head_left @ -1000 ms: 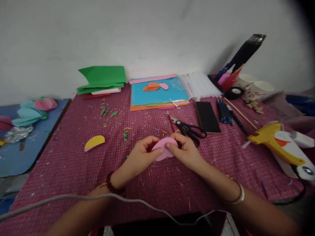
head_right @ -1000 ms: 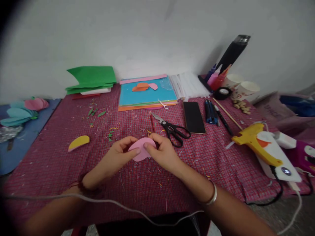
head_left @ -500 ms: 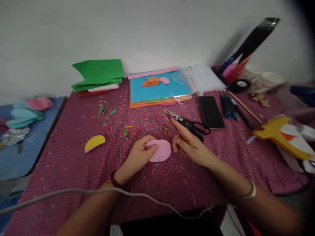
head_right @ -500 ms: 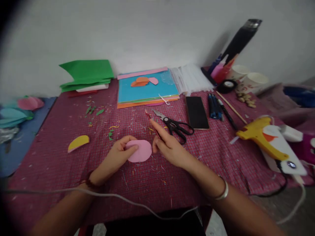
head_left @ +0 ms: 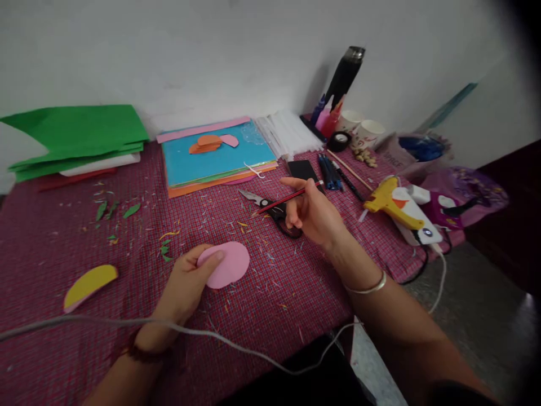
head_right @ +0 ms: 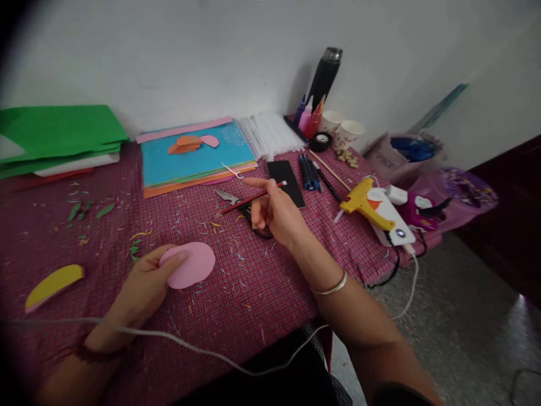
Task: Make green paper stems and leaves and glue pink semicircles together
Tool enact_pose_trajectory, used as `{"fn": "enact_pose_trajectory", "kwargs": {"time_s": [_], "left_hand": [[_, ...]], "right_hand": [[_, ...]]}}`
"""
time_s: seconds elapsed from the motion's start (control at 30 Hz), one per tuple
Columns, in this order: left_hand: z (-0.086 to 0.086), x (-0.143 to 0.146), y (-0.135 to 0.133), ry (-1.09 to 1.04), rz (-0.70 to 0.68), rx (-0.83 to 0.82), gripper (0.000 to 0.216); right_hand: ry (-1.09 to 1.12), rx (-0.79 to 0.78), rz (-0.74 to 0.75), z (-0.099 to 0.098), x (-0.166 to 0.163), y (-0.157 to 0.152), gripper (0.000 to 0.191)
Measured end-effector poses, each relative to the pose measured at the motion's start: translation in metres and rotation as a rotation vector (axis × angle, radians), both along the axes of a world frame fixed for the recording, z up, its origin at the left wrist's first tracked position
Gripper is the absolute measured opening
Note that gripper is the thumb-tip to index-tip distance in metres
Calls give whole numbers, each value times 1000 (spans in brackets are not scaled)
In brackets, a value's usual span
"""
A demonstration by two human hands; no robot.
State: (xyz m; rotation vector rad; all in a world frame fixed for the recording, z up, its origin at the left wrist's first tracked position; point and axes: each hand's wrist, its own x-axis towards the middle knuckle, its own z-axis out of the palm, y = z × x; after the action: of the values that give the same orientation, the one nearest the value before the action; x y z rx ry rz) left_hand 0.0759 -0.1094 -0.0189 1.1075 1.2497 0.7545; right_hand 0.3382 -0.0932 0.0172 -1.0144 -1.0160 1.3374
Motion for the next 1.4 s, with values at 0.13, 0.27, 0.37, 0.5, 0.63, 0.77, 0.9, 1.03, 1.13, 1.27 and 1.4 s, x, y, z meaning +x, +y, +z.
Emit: {"fn": "enact_pose_trajectory", "kwargs": {"time_s": [0.13,0.27,0.37,0.5,0.63,0.77,0.9,1.03,1.13,1.27,1.4], "left_hand": [[-1,0,0,-15,-6,19,30],[-1,1,0,-31,15,8,28],[0,3,0,-60,12,11,28],[-1,2,1,-101,-12,18,28],[-3,2,2,-125,-19,46,27],[-3,4,1,-158,-18,43,26],[-1,4,1,-149,-22,59,25],[3,3,2,-148,-35,36,26],[6,3,2,-152,-31,2,28],[4,1,3,-139,-42,-29,29],[-3,-1,4,-120,-49,-36,30]], "right_hand": [[-169,64,-156,-5,2,5,31],[-489,187,-140,-11,5,5,11],[-976,232,-85,-11,8,2,6],[-1526,221,-1,-7,11,-6,8],[-1707,196,31,-12,8,-10,9],[-1683,230,-16,-21,6,-8,9],[-1513,248,-191,-14,15,12,11],[-1509,149,-370,1,27,73,12],[-1556,13,-452,5,35,133,10],[-1530,-38,-491,0,50,189,15],[-1465,-24,-481,0,64,208,22]]}}
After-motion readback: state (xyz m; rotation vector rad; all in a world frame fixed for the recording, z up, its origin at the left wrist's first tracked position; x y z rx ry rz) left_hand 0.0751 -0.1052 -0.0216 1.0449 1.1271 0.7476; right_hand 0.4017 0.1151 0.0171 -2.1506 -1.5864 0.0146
